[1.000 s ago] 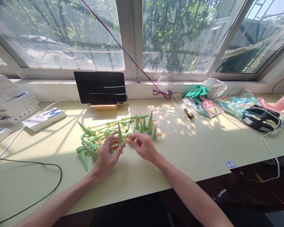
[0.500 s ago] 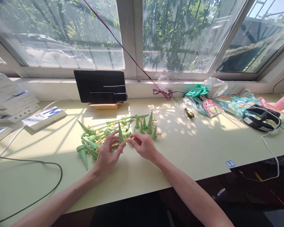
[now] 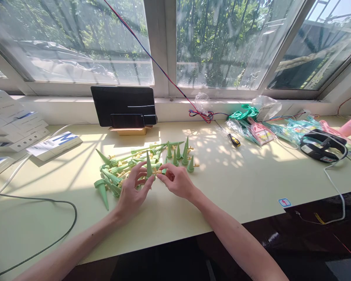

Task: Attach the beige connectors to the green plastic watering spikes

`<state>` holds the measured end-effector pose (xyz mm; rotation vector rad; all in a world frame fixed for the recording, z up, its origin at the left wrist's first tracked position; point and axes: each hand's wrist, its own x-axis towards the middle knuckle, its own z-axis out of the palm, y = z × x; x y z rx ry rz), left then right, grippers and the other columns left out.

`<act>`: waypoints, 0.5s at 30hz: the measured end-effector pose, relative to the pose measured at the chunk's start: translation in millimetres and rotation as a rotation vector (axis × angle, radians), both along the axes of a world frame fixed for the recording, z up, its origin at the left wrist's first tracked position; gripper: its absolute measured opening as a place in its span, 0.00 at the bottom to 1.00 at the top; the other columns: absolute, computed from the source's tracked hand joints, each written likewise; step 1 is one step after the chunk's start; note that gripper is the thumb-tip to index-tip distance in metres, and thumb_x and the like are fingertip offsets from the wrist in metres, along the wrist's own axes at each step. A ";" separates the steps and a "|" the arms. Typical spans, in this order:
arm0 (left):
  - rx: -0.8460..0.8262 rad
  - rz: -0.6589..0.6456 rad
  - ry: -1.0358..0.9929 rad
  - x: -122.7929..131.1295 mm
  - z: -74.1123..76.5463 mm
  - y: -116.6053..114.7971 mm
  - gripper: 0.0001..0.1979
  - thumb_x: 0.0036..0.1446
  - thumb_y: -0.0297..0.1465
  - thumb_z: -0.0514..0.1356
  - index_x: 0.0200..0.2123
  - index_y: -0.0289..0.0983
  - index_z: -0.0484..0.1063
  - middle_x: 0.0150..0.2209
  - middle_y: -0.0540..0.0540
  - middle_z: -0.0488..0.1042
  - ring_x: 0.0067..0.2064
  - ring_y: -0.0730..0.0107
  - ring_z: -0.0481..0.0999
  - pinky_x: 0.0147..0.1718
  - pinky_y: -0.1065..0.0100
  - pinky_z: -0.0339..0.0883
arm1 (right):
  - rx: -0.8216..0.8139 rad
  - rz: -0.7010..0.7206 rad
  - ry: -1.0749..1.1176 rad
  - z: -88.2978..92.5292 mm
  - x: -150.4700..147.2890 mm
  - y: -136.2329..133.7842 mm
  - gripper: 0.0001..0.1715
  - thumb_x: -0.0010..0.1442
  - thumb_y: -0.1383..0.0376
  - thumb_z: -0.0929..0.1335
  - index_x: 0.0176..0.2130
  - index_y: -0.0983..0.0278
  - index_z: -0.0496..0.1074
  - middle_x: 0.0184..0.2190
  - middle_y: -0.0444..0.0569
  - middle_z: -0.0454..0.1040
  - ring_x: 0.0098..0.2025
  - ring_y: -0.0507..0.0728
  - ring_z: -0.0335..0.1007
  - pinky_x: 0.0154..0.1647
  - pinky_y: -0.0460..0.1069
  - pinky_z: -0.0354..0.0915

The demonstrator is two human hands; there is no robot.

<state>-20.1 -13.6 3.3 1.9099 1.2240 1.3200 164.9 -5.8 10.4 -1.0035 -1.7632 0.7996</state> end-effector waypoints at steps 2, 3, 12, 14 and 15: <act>0.003 -0.001 0.005 0.1 -0.2 0.2 0.23 0.62 0.35 0.60 0.60 0.43 0.62 0.40 0.46 0.72 0.41 0.66 0.77 0.34 0.65 0.80 | 0.007 0.002 -0.007 0.3 -0.3 -0.1 0.11 0.65 0.58 0.67 0.41 0.64 0.71 0.17 0.38 0.65 0.18 0.49 0.58 0.22 0.45 0.57; 0.004 -0.001 0.007 0.3 -0.1 0.1 0.23 0.62 0.35 0.61 0.60 0.43 0.62 0.40 0.46 0.73 0.41 0.66 0.77 0.34 0.65 0.80 | 0.011 -0.001 -0.010 0.5 -0.5 -0.2 0.11 0.65 0.58 0.67 0.41 0.64 0.71 0.17 0.38 0.65 0.18 0.49 0.58 0.22 0.45 0.56; 0.073 0.011 0.041 1.6 3.2 -1.5 0.23 0.61 0.33 0.62 0.59 0.43 0.63 0.40 0.46 0.74 0.43 0.66 0.77 0.36 0.66 0.79 | 0.023 -0.026 -0.062 -0.3 -0.4 1.5 0.18 0.67 0.56 0.65 0.30 0.64 0.70 0.16 0.38 0.58 0.19 0.48 0.51 0.22 0.46 0.50; 0.081 0.010 0.045 1.6 3.0 -1.4 0.23 0.61 0.33 0.62 0.59 0.43 0.63 0.41 0.46 0.74 0.42 0.66 0.77 0.36 0.66 0.79 | 0.019 -0.032 -0.060 -0.8 -0.2 1.8 0.18 0.67 0.55 0.65 0.30 0.64 0.70 0.16 0.38 0.57 0.19 0.48 0.51 0.22 0.46 0.50; 0.083 0.011 0.046 1.6 2.9 -1.3 0.23 0.62 0.33 0.61 0.59 0.43 0.63 0.41 0.46 0.74 0.42 0.66 0.77 0.36 0.66 0.79 | 0.016 -0.035 -0.056 -1.0 0.0 1.8 0.17 0.67 0.55 0.65 0.32 0.64 0.71 0.16 0.38 0.58 0.19 0.48 0.51 0.22 0.46 0.50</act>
